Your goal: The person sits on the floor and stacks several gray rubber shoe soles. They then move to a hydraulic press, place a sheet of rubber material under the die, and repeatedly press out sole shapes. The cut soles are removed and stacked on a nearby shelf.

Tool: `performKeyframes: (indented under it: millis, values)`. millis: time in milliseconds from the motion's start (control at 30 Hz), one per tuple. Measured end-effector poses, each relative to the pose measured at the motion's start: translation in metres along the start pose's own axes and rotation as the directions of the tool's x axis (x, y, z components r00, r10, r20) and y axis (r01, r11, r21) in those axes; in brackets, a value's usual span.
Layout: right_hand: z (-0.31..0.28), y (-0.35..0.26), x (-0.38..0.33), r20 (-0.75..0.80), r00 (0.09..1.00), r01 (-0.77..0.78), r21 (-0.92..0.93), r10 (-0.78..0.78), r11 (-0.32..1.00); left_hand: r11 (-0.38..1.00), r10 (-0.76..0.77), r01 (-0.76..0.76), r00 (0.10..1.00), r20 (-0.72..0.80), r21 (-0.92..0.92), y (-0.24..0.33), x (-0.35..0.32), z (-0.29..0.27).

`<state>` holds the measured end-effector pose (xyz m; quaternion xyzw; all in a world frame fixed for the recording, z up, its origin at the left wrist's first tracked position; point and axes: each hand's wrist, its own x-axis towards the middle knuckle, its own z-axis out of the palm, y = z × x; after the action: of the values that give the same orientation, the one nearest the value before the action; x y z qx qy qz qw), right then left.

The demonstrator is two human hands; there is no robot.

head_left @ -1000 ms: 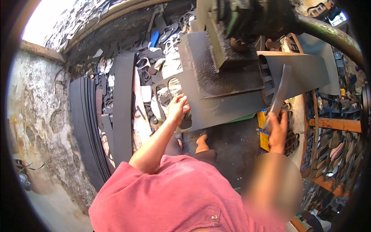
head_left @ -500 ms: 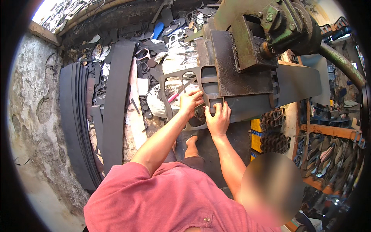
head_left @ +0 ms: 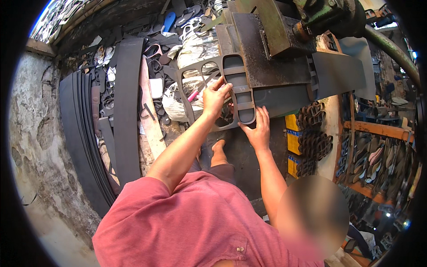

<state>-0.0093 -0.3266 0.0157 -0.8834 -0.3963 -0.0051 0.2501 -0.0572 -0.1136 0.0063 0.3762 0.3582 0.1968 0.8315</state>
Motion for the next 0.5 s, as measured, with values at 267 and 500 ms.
performKeyframes:
  millis: [267,500]
  values:
    - [0.0,0.004,-0.003,0.016,0.998,-0.059,0.004,0.059,0.998,0.999,0.0,0.006,0.992,0.123,-0.045,-0.004,0.002,-0.015]
    - [-0.032,0.07,0.01,0.06,0.96,-0.257,-0.189,0.272,0.948,0.996,-0.069,0.066,0.996,0.056,0.063,-0.013,0.023,0.021]
